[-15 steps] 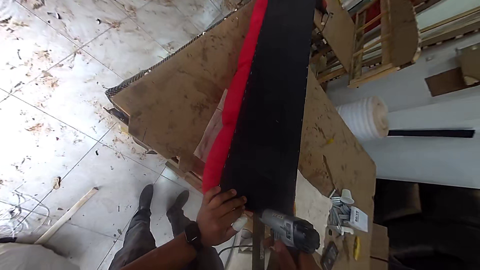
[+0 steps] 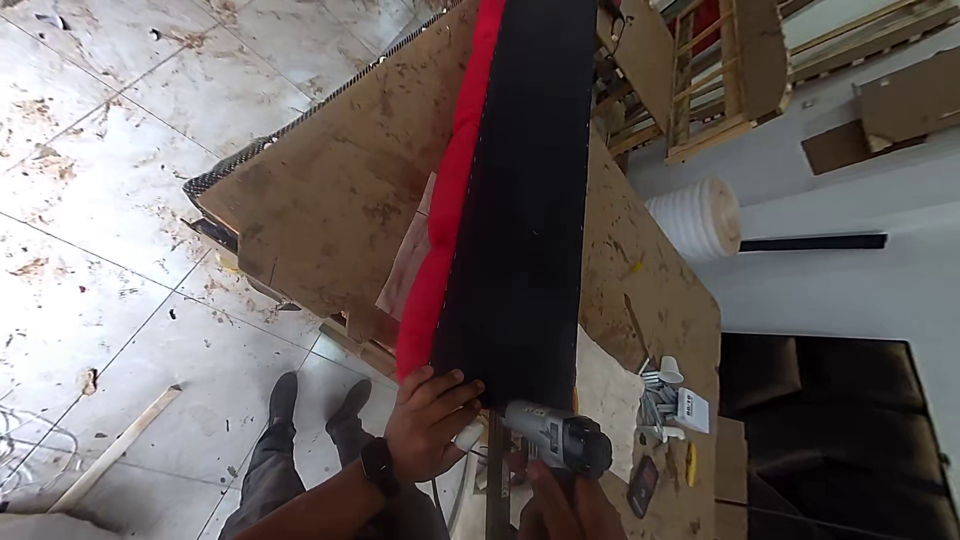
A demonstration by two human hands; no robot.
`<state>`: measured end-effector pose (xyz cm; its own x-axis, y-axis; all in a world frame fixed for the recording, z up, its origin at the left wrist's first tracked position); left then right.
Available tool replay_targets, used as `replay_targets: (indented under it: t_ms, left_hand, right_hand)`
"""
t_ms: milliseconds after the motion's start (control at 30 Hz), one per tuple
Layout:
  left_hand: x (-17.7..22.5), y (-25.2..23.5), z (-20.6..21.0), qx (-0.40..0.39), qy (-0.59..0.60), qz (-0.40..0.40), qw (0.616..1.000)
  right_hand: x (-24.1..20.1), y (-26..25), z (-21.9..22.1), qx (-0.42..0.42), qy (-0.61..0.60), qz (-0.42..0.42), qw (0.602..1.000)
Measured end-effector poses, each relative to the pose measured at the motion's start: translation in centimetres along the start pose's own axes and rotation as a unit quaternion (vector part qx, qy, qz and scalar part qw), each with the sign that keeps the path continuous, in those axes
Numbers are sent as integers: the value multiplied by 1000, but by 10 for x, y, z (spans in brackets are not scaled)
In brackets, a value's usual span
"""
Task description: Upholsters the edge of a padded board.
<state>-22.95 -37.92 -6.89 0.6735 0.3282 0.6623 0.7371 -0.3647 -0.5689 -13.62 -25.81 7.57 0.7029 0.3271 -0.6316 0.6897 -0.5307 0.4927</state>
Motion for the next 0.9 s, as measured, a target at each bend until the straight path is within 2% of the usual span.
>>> replay_targets:
  t_ms: [167, 267, 300, 367, 433, 500, 600, 900]
  left_hand:
    - [-2, 0, -1, -7, 29, 6, 1000]
    - [-17, 5, -23, 16, 149, -8, 989]
    - [-29, 6, -33, 32, 180, -40, 982]
    - [-57, 6, -48, 79, 235, -168, 954]
    - [-69, 6, -39, 91, 310, -302, 897]
    - [-62, 1, -16, 77, 404, -351, 841]
    - [-47, -3, 0, 67, 476, -357, 801]
    - [-39, -6, 1, 68, 486, -353, 797]
  right_hand:
    - [-1, -1, 7, -6, 25, 5, 1000]
    - [-2, -3, 9, -11, 60, 7, 998]
    - [-3, -4, 9, -12, 60, 10, 998]
    - [-4, -4, 7, -14, 42, 19, 999]
    - [-4, -1, 7, -19, 3, 27, 999]
    - [-9, 0, 8, -14, -39, 16, 999]
    - [-16, 3, 12, -11, -52, 2, 999]
    - [-18, 6, 8, -14, -42, 22, 999]
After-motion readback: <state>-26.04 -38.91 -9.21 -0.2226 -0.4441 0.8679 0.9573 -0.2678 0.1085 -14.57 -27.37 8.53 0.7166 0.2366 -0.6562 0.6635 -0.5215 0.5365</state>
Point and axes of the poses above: each hand's wrist, its own y-axis away from the middle knuckle, its own z-axis out of the palm, x = y × z, the point moved 8 cm from there along -y, towards the middle knuckle, and after that the axes turned 10 degrees about -y, right-handed, at the moved point
